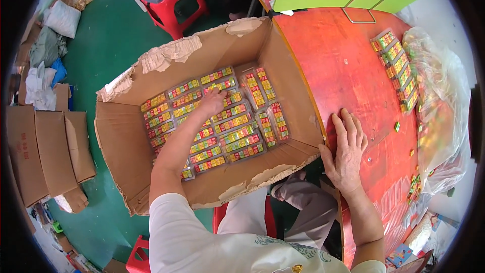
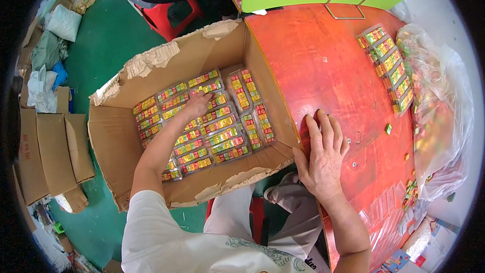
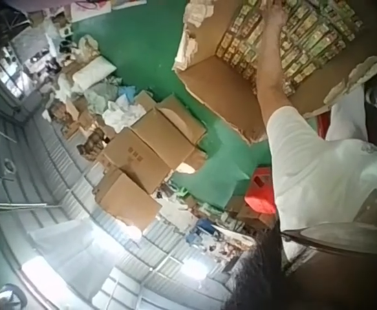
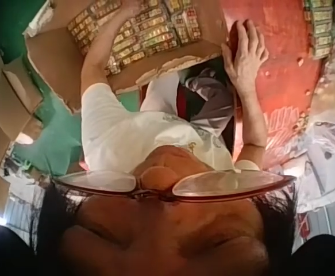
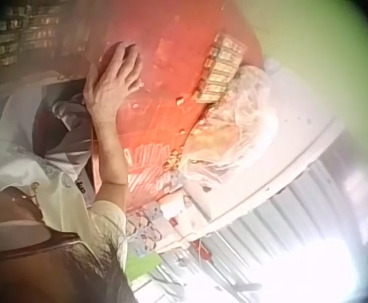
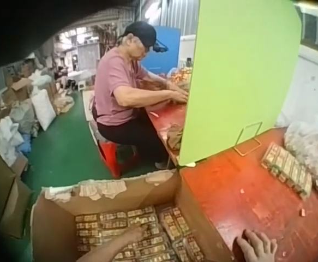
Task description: Pack small candy boxes into a larger cardboard shipping carton.
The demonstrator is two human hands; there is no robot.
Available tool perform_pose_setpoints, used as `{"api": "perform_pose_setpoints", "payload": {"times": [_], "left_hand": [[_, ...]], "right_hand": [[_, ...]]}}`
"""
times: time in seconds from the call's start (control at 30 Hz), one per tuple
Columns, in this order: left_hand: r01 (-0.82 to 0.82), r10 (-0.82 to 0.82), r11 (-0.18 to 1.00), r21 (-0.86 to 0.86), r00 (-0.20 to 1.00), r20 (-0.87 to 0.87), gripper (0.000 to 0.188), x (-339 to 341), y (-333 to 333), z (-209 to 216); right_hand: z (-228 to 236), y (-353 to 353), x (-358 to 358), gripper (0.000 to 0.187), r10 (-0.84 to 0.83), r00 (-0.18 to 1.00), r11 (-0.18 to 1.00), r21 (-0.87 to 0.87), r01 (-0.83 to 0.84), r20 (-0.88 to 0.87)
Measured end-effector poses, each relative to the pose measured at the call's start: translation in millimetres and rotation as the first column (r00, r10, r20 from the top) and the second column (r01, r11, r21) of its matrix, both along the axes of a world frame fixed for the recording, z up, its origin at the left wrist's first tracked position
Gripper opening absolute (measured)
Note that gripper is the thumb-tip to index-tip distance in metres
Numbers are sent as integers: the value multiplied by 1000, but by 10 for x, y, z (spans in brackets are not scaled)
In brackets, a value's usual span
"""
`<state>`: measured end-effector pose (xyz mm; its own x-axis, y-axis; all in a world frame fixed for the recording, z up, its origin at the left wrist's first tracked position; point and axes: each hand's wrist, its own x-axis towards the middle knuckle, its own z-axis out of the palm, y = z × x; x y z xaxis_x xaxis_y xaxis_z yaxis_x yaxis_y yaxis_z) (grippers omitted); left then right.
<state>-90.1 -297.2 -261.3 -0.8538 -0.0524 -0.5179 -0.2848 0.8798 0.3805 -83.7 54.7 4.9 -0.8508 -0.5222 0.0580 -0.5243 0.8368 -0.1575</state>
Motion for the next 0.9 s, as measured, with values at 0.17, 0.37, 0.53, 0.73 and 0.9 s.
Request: {"api": "perform_pose_setpoints", "payload": {"times": [0.17, 0.37, 0.53, 0.73, 0.9], "left_hand": [[-21, 23, 1000, 11, 971, -238, 58, 70, 159, -82], [-39, 14, 996, -76, 951, -308, 71, 184, 109, -336], [-74, 16, 986, -146, 931, -364, 48, 151, 351, -246], [-132, 113, 991, -16, 899, -423, 53, 158, 110, -226], [-100, 196, 974, 203, 820, -537, 55, 332, 125, 459]], "right_hand": [[65, 60, -29, 69, 6, 1000, 1000, -4, -6, -7], [-57, 196, -88, 56, 85, 996, 962, -262, -77, 19], [83, 795, -239, 40, -103, 992, 855, -517, 49, -77], [-14, 1881, -1213, 33, -675, 733, 480, -709, 517, 77], [-81, 2327, -2051, 52, -858, 485, 344, -509, 789, 171]]}}
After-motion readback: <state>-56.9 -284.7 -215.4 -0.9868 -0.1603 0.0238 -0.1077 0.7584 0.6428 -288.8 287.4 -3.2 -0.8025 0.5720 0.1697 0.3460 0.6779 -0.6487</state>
